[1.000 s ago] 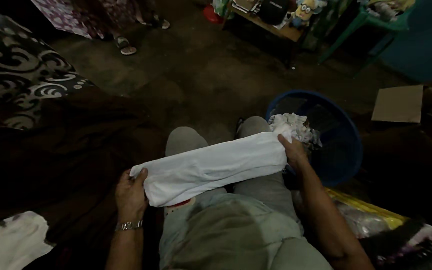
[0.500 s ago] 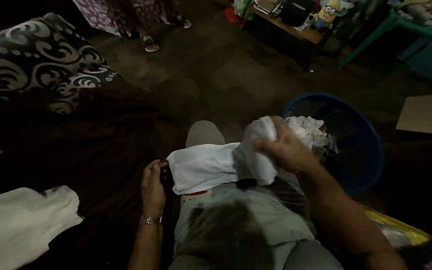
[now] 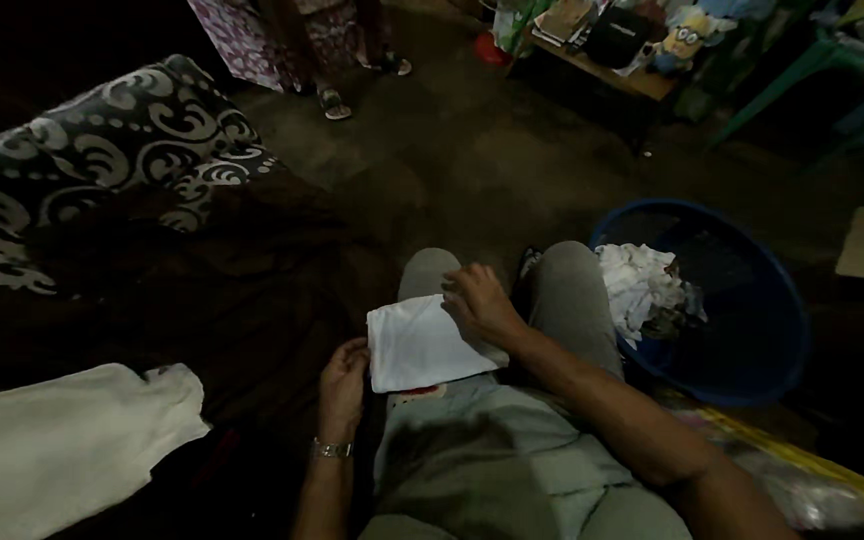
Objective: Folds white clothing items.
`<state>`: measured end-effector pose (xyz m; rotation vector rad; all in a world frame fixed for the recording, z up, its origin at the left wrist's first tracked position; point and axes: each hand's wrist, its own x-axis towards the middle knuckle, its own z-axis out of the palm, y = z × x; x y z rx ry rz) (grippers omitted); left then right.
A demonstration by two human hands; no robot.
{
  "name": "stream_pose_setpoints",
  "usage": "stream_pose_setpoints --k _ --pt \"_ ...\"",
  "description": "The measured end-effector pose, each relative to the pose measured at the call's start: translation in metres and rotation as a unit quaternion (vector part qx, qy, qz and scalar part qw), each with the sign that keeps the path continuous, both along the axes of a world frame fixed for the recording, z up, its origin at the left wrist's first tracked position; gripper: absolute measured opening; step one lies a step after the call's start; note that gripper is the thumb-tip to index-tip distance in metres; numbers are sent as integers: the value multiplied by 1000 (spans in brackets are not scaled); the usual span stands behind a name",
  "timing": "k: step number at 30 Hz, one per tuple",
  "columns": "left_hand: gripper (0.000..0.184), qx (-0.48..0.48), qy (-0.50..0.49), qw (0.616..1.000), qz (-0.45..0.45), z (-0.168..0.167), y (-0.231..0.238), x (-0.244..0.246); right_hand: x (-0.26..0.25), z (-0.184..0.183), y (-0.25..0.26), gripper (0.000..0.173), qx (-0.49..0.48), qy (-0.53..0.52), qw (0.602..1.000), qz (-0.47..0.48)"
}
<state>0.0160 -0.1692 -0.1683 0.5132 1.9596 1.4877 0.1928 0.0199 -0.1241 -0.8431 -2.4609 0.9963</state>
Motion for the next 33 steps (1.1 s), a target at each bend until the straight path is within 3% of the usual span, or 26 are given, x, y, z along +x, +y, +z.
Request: stream_pose_setpoints --k 3,6,8,12,15,19,21,23,25,27,29,33 --pt "45 -11 144 989 14 3 6 7 3 -16 -1 61 -2 -88 995 40" --pt "52 5 223 975 -23 5 20 9 -2 -19 -3 66 19 -118 991 55" --pt "51 -22 225 973 -50 7 31 5 -5 -14 -1 67 19 -144 987 68" --pt "27 -75 219 971 -66 2 45 -13 -3 -19 7 69 -28 -139 987 73" --pt "25 -100 198 972 -73 -6 50 -19 0 -21 11 70 -87 -130 986 65" --pt "29 -112 133 982 -78 -15 49 -19 -4 -17 9 75 -115 -155 979 62" --pt "38 -31 -5 996 -79 -7 41 -11 -1 -15 14 76 -120 -169 976 69" --pt "47 57 -170 979 -101 -2 28 -2 4 -12 19 74 -117 -186 972 81" --pt "39 4 -210 971 -119 3 14 1 5 -10 21 73 -124 -188 969 100" --pt "39 -50 -179 973 -137 3 6 -4 5 -6 22 68 -138 -170 967 130" --pt "48 -38 -131 980 -148 10 1 -5 9 5 21 61 -148 -157 963 161" --pt "56 0 19 971 -237 61 1 5 36 29 14 57 -174 -95 961 192"
